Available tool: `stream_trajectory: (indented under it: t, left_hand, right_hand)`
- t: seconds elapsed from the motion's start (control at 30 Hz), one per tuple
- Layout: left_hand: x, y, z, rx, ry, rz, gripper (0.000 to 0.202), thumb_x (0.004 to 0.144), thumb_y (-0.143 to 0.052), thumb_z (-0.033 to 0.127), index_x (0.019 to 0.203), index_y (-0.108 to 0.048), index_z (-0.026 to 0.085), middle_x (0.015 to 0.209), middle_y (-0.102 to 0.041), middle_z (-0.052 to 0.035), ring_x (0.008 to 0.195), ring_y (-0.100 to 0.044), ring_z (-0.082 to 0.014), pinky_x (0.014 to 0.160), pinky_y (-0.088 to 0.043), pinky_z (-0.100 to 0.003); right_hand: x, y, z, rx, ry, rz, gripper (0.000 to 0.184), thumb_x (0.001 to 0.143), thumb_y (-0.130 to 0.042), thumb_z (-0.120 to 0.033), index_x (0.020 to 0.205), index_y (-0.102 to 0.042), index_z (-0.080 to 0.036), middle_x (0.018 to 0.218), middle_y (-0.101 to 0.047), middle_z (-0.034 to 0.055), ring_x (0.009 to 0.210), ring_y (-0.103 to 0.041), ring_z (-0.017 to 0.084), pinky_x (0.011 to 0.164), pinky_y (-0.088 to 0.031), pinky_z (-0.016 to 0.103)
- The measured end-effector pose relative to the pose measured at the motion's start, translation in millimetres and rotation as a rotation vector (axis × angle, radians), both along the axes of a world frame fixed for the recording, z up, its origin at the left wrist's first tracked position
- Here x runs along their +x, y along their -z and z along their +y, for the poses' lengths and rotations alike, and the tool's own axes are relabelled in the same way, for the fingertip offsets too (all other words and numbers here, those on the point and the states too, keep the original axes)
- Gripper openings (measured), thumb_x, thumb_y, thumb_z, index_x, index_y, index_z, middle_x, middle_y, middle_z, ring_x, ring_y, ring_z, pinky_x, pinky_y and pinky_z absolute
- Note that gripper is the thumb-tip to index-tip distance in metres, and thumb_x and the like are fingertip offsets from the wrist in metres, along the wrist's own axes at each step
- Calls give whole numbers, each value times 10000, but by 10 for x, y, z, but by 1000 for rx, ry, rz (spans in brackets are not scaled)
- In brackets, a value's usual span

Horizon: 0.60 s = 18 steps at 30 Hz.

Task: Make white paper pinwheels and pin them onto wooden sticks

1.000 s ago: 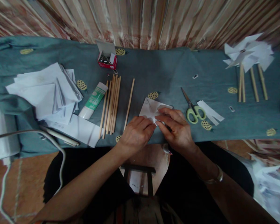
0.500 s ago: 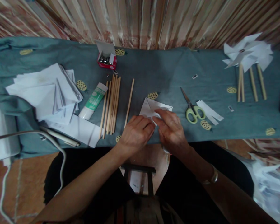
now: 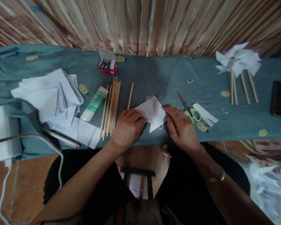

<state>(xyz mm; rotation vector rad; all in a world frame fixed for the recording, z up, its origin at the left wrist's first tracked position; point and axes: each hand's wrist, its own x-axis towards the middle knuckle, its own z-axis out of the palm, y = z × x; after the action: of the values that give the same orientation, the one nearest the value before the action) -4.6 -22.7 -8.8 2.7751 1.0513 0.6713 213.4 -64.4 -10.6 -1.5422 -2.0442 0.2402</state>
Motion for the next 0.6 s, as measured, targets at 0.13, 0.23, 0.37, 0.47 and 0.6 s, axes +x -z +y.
stream_trajectory:
  t: [0.13,0.23,0.37,0.47,0.6]
  left_hand:
    - [-18,-41,10,17,-33,-51,160,926,-539,189,941,-695,158,952,-695,-77,900,-582,-223,758,-458,-367]
    - [35,-47,-68,12,19,-60,164,926,-563,270,938,-690,167,941,-694,-66,884,-579,-218,747,-453,-359]
    - [96,-9,-137,0,57,-2,156,913,-588,279,927,-678,152,901,-691,-54,846,-581,-216,717,-440,-354]
    - [109,22,-140,33,55,12,131,918,-572,227,910,-676,148,852,-689,-46,787,-588,-206,685,-431,-348]
    - [107,32,-141,48,57,15,168,935,-530,185,857,-674,148,823,-685,-47,750,-597,-193,676,-437,-339]
  right_hand:
    - [-34,-27,-23,-21,-58,-16,350,929,-440,-160,1239,-597,-114,1263,-641,162,1188,-589,266,1027,-478,462]
    - [-67,-47,-44,-24,-68,-37,313,927,-452,-159,1177,-636,-119,1232,-656,155,1128,-617,265,988,-499,457]
    - [-87,-54,-56,-25,-71,-49,298,916,-464,-155,1144,-654,-135,1208,-668,140,1082,-631,266,965,-512,470]
    - [-91,-60,-59,-29,-81,-47,290,895,-483,-139,1120,-665,-130,1203,-671,142,1077,-635,267,961,-517,466]
    - [-73,-89,-60,-52,-89,-23,296,843,-537,-133,1108,-669,-132,1215,-668,137,1105,-628,273,981,-508,465]
